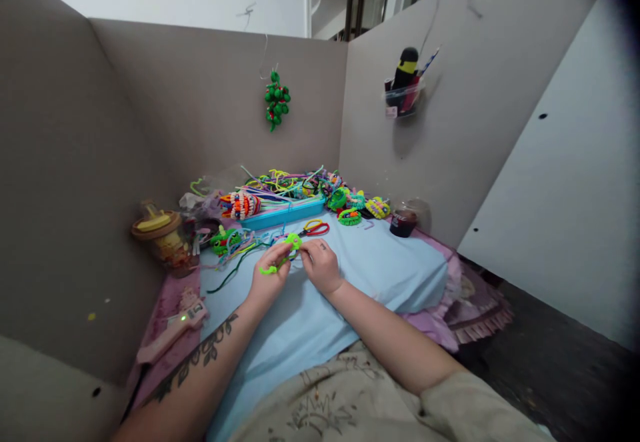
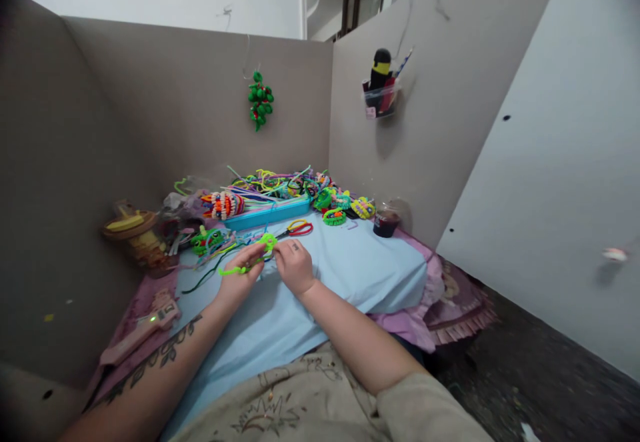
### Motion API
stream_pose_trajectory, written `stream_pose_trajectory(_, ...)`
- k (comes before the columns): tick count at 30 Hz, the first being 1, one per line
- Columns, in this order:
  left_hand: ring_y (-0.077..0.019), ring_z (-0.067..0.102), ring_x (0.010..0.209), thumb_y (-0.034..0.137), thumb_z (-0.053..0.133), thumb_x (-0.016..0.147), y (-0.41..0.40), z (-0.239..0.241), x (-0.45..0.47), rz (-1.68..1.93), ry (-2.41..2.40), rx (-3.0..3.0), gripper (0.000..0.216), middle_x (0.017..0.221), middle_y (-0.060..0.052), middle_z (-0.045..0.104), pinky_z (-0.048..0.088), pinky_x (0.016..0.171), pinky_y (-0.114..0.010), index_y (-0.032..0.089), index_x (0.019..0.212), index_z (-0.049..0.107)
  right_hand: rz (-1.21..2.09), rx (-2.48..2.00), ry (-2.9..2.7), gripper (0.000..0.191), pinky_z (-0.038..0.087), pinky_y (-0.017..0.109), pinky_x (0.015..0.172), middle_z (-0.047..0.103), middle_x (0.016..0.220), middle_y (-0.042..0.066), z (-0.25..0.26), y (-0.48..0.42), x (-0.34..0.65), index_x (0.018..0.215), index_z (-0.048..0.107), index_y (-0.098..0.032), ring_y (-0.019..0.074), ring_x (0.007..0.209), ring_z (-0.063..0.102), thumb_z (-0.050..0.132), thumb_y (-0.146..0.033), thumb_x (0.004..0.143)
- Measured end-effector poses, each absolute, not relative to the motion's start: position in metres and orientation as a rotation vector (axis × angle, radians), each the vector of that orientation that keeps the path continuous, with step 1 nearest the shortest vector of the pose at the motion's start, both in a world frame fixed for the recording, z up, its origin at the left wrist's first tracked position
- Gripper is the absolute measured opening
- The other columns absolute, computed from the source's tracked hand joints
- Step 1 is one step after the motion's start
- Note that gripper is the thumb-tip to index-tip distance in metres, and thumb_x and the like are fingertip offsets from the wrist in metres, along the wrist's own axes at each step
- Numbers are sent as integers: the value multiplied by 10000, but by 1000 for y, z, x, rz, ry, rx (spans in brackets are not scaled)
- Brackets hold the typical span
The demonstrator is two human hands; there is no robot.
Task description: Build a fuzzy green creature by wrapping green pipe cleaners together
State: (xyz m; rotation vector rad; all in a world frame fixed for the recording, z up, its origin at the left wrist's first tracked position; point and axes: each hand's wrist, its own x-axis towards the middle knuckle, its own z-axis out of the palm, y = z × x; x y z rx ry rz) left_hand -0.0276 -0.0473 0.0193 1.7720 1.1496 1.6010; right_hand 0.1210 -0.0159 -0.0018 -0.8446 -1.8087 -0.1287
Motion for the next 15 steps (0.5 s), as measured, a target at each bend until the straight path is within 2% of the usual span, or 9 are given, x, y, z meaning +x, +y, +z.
stream_pose_trajectory(6, -246, 593, 1059, 173, 711, 611, -49, 15, -22, 1546, 952, 1313, 426, 1267, -110, 548, 447, 937, -383, 179, 1034, 663, -155, -841, -1834, 131, 468, 354, 789, 640, 887, 74, -1, -18, 120, 941, 597, -191, 210, 868, 547, 495, -201, 859)
stream_pose_trajectory(11, -287, 515, 1165, 172, 766, 559, -52, 13, -15, 1463, 809, 1086, 598, 1269, -120, 557, 446, 915, -361, 184, 1137, 611, -186, -888, -1779, 94, 470, 355, 796, 632, 898, 86, -4, -15, 118, 885, 599, -185, 217, 886, 549, 525, -224, 843)
stream_pose_trajectory(15, -301, 427, 1249, 110, 734, 536, -59, 18, -10, 1414, 720, 1006, 667, 1269, -121, 554, 463, 869, -326, 198, 1180, 586, -99, -891, -1714, 98, 464, 335, 802, 653, 865, 62, -7, -10, 118, 878, 595, -188, 194, 865, 570, 506, -178, 838)
